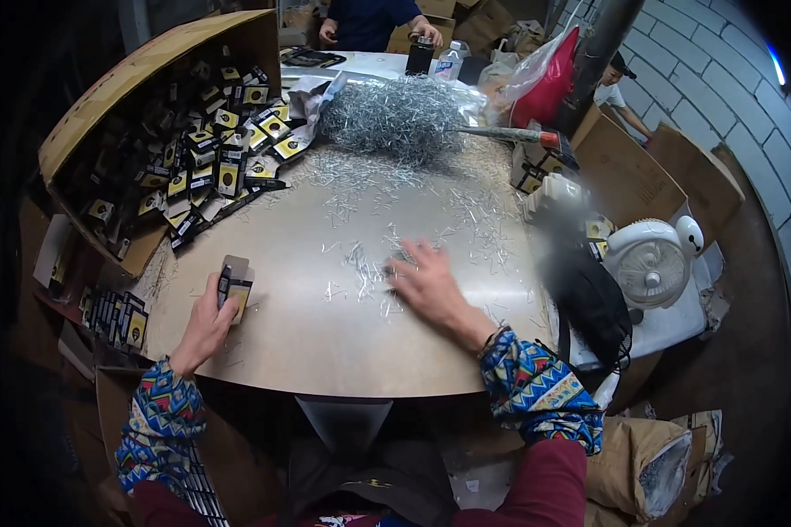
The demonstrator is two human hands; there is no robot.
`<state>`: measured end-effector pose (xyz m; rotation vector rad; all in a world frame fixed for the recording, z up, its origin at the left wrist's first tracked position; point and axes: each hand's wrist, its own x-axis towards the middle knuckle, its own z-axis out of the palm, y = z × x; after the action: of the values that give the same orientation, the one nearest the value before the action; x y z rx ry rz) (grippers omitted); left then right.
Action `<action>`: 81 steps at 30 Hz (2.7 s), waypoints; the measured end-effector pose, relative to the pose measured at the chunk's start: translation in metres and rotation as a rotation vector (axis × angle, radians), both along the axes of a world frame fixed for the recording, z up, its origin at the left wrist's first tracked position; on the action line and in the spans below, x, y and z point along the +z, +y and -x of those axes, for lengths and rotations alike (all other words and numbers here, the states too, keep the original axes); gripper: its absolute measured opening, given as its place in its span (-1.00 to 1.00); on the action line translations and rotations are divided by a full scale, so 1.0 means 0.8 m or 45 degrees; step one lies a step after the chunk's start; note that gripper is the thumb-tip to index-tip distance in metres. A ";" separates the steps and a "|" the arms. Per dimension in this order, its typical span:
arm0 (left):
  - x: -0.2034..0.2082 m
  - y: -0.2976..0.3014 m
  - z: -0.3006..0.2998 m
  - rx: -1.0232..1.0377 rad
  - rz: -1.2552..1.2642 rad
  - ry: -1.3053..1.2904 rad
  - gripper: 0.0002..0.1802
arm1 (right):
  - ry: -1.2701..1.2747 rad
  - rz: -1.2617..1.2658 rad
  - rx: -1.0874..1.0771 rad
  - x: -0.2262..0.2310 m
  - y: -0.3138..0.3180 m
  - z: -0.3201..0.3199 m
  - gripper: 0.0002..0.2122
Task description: Recorder clears a workbench using a duster and then packages small boxed components into a partitioned tray.
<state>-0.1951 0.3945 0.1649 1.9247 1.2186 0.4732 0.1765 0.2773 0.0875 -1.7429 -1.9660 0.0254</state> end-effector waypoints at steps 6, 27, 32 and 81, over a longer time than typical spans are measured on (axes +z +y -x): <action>-0.031 -0.081 0.006 0.147 0.418 -0.844 -0.75 | 0.003 0.250 -0.616 0.001 -0.023 -0.040 -0.58; -0.256 -0.376 0.092 0.159 1.257 -0.686 -0.65 | -0.007 0.037 0.054 -0.029 -0.106 0.250 -0.59; -0.250 -0.404 0.088 0.401 1.526 -0.974 -0.71 | -0.108 0.074 -0.099 -0.041 -0.174 0.323 -0.57; -0.158 -0.360 0.118 0.076 -0.473 -0.320 0.09 | 0.642 0.354 -0.024 0.012 -0.226 0.343 -0.88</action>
<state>-0.2898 0.1066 0.0388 2.0582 1.0808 1.0004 -0.0976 0.0964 0.0969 -1.7069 -1.6259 0.6915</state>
